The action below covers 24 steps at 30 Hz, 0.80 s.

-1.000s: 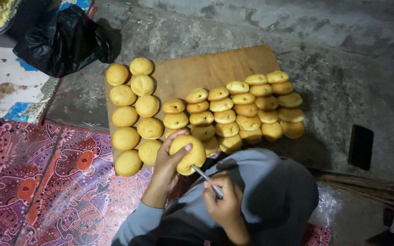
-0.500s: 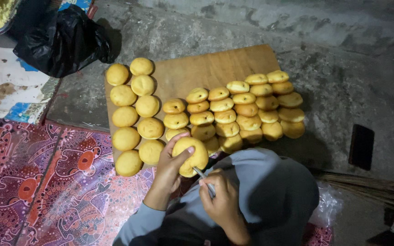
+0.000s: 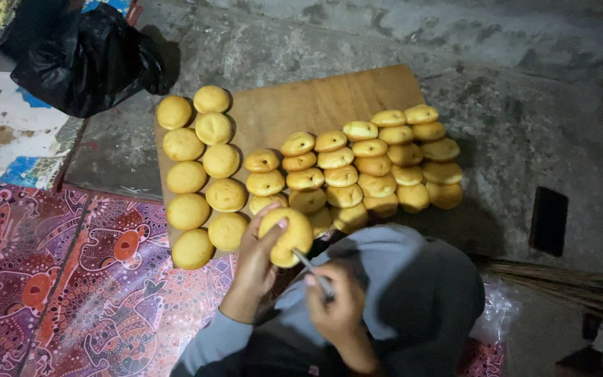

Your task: The person is sitting on the floor and using a knife to cut small round buns in half. They pick up each bun, slice it, and place it back on the wooden board.

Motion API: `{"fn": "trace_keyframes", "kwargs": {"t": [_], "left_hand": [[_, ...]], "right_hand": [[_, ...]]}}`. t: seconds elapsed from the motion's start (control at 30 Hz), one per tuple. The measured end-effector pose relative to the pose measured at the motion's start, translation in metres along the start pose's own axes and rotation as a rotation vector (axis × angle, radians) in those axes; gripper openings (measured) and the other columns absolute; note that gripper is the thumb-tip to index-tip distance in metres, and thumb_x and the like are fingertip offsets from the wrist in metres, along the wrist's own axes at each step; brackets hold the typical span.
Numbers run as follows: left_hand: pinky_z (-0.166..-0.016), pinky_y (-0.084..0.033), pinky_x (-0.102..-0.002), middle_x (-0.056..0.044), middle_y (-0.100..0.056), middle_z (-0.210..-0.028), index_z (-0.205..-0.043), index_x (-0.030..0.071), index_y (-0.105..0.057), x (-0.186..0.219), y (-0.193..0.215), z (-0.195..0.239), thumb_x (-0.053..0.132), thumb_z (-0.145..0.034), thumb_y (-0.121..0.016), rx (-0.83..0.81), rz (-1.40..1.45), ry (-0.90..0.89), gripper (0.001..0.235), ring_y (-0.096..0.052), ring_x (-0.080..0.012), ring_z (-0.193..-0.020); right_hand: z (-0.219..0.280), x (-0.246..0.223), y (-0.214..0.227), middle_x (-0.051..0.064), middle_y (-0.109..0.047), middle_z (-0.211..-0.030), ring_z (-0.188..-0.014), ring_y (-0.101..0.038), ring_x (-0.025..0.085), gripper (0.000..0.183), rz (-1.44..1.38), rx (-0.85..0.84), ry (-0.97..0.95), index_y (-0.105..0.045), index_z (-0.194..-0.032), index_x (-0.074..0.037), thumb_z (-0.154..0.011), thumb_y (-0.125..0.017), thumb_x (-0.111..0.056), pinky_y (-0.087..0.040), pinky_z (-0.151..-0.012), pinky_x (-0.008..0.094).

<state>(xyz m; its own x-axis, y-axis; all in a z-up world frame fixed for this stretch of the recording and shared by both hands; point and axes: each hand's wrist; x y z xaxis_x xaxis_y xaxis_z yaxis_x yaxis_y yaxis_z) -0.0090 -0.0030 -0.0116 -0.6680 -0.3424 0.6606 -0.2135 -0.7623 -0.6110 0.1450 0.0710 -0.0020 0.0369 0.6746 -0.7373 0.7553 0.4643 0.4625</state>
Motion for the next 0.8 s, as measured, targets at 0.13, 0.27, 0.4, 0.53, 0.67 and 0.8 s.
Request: {"fn": "trace_keyframes", "kwargs": {"t": [0.13, 0.27, 0.4, 0.53, 0.67, 0.8], "left_hand": [[-0.084, -0.062, -0.039, -0.014, -0.067, -0.118, -0.132, 0.004, -0.055, 0.006, 0.015, -0.015, 0.016, -0.096, -0.062, -0.021, 0.131, 0.030, 0.039, -0.071, -0.0243, -0.103], [-0.085, -0.064, -0.043, -0.014, -0.068, -0.117, -0.121, 0.003, -0.057, -0.002, 0.037, -0.027, 0.021, -0.095, -0.060, -0.003, 0.331, 0.141, 0.032, -0.072, -0.0267, -0.103], [-0.076, -0.059, -0.039, -0.014, -0.069, -0.114, -0.121, 0.002, -0.061, -0.002, 0.067, -0.059, 0.018, -0.096, -0.062, 0.012, 0.275, 0.082, 0.029, -0.071, -0.0264, -0.097], [-0.083, -0.063, -0.042, -0.007, -0.068, -0.108, -0.110, 0.012, -0.062, 0.017, 0.087, -0.132, 0.015, -0.091, -0.062, 0.138, 0.238, 0.018, 0.019, -0.073, -0.0231, -0.094], [-0.079, -0.060, -0.035, -0.014, -0.071, -0.108, -0.117, 0.000, -0.065, 0.044, 0.075, -0.248, 0.015, -0.092, -0.072, 0.052, -0.198, -0.199, 0.030, -0.070, -0.0237, -0.093], [-0.071, -0.056, -0.035, -0.011, -0.069, -0.097, -0.123, 0.003, -0.057, 0.040, 0.076, -0.320, 0.023, -0.089, -0.075, 0.252, -0.812, -0.244, 0.043, -0.068, -0.0219, -0.085]], "right_hand": [[0.028, 0.021, 0.005, 0.005, -0.064, -0.093, -0.079, -0.060, 0.011, 0.014, -0.337, 0.231, -0.239, -0.060, -0.101, -0.003, -0.091, -0.069, -0.006, -0.050, -0.072, 0.025], [0.035, 0.025, 0.004, 0.007, -0.063, -0.094, -0.082, -0.060, 0.013, 0.013, -0.250, 0.209, -0.134, -0.060, -0.102, -0.002, -0.092, -0.068, -0.004, -0.051, -0.074, 0.026], [0.026, 0.013, 0.007, 0.006, -0.066, -0.082, -0.065, -0.060, 0.011, 0.013, -0.241, 0.126, -0.238, -0.061, -0.096, -0.002, -0.087, -0.071, -0.004, -0.049, -0.059, 0.025], [0.014, 0.003, 0.007, 0.007, -0.067, -0.079, -0.064, -0.065, 0.014, 0.015, -0.131, 0.105, -0.117, -0.061, -0.096, -0.003, -0.086, -0.072, -0.004, -0.051, -0.059, 0.027], [0.007, -0.002, 0.003, 0.009, -0.067, -0.077, -0.059, -0.066, 0.018, 0.016, -0.156, 0.069, -0.133, -0.061, -0.095, -0.003, -0.085, -0.073, -0.004, -0.053, -0.056, 0.029], [-0.001, 0.000, -0.006, 0.008, -0.066, -0.073, -0.059, -0.066, 0.019, 0.015, -0.131, 0.092, -0.115, -0.063, -0.092, -0.004, -0.083, -0.074, -0.006, -0.053, -0.057, 0.030]]}}
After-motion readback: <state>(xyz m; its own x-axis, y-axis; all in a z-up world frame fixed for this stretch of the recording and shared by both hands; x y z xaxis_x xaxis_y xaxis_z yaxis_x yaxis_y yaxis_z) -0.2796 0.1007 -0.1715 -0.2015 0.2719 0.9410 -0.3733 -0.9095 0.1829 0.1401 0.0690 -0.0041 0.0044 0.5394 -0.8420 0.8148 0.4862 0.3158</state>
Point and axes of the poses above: each hand's wrist, its own z-axis away from the middle knuckle, its own y-axis out of the back of the hand, x = y × z
